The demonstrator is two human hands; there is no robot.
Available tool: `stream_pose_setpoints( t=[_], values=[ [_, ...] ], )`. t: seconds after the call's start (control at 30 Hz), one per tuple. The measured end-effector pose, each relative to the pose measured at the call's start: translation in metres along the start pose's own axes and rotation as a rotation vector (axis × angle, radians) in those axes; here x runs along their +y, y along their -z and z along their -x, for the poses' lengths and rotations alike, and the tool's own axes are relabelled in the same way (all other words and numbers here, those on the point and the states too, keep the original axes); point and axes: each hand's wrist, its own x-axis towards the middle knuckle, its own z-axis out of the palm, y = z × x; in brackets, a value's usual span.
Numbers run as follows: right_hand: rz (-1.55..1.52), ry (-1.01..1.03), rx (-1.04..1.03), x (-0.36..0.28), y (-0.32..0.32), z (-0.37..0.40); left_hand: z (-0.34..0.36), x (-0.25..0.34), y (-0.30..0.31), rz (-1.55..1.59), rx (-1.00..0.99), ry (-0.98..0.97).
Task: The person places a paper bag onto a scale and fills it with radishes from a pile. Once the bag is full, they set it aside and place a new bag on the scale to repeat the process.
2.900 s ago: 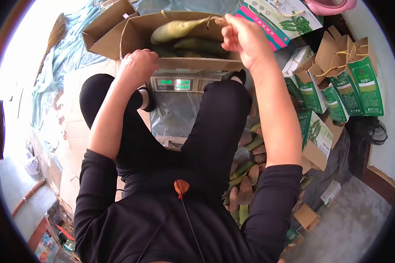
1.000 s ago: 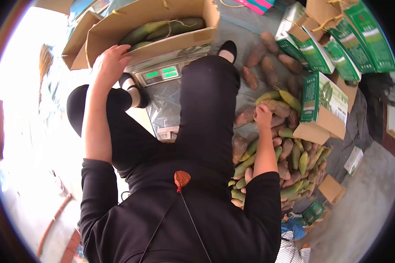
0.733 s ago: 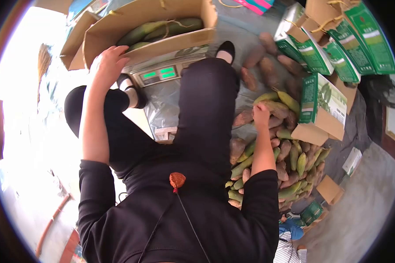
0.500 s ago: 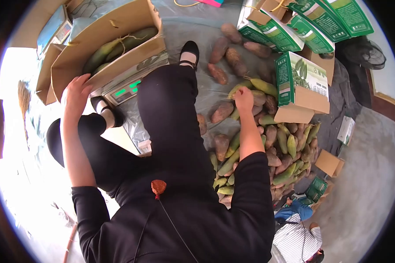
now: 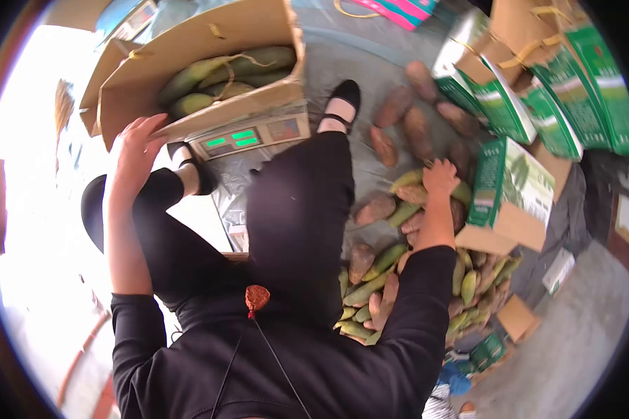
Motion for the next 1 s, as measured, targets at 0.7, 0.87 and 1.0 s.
stream_pose_setpoints(
  t=[0.7, 0.87, 1.0],
  values=[
    [0.475, 0.214, 0.125, 0.005, -0.008, 0.005, -0.003, -0.002, -0.004, -0.043, -0.061, 0.008],
    [0.430, 0.201, 0.082, 0.004, -0.009, 0.013, 0.001, -0.005, -0.001, -0.050, -0.034, -0.007],
    [0.340, 0.208, 0.139, 0.024, -0.018, 0.016, 0.001, -0.004, 0.000, 0.001, -0.064, 0.036]
  ],
)
